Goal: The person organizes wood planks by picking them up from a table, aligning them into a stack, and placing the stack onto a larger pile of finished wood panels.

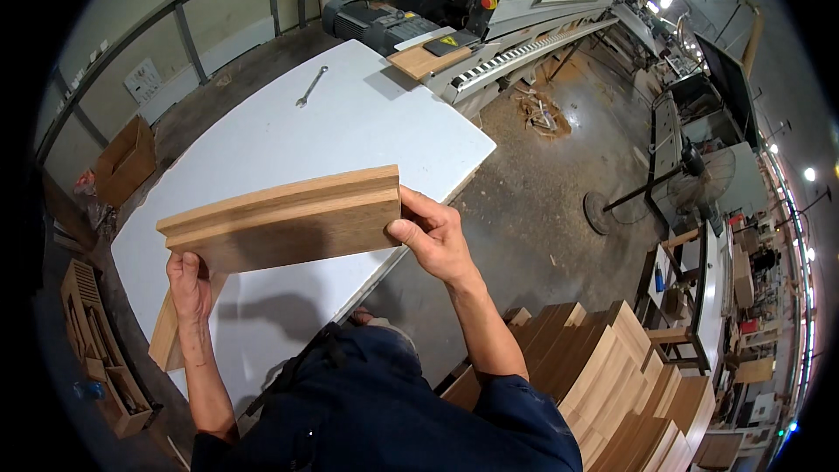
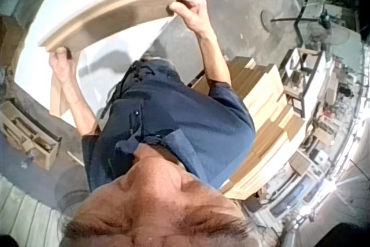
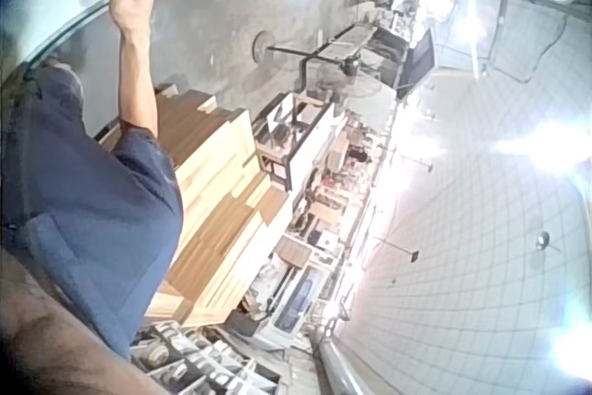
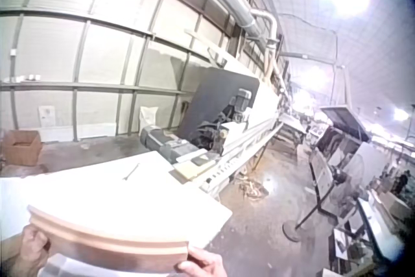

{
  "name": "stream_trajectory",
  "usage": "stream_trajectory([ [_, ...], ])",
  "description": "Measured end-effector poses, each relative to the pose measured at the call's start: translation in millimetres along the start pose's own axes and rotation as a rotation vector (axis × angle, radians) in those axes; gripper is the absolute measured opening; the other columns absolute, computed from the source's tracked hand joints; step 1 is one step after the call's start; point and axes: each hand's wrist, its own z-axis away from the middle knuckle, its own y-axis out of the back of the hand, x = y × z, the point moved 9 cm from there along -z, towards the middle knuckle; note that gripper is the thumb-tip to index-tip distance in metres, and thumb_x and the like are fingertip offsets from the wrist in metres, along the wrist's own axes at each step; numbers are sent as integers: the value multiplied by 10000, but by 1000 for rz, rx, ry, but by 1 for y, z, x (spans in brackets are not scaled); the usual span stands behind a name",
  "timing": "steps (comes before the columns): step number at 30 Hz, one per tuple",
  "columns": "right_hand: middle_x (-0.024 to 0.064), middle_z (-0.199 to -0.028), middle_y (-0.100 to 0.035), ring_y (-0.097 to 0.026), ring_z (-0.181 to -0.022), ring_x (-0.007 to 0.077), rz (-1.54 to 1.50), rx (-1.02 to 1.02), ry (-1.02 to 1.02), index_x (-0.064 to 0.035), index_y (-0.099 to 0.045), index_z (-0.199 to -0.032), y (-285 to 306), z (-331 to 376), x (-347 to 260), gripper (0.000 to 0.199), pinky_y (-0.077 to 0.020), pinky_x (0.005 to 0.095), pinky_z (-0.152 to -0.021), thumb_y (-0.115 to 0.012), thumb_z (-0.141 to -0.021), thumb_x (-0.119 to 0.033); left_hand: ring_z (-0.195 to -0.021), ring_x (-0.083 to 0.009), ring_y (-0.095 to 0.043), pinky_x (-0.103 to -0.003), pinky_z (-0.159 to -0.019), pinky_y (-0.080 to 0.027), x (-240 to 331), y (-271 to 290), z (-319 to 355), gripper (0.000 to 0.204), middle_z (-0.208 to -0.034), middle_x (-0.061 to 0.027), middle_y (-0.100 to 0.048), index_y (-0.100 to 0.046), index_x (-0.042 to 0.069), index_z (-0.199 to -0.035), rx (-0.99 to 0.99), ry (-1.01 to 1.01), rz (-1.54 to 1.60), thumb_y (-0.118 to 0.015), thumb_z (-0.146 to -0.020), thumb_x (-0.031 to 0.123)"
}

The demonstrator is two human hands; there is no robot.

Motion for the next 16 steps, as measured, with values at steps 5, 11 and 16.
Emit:
stream_trajectory([
  [5, 71, -1033, -644, -568, -851, 100, -53, -2, -57, 6, -537, -1283, 5, 2, 10, 479, -475, 232, -698, -675, -872, -196, -1015, -125, -566, -297, -932, -420, 2, -11, -2, 410, -1097, -31, -636, -592, 28, -1145, -28, 5, 20, -673, -874, 324],
  [11, 69, -1009, -646, -577, -832, 96, -110, 64, -22, 31, -554, -1248, 9, 0, 14, 441, -482, 233, -682, -674, -863, -147, -935, -105, -571, -271, -865, -434, -8, -13, -3, 330, -1027, -21, -640, -604, 19, -1086, 16, 40, -13, -636, -909, 296],
  [16, 93, -1037, -652, -613, -919, 145, -273, 73, -126, 34, -561, -1225, 7, 2, 38, 402, -505, 269, -777, -651, -849, -79, -781, -68, -507, -229, -744, -415, -33, 22, 7, 227, -846, 26, -587, -597, 23, -948, 106, 98, -103, -595, -938, 250],
])
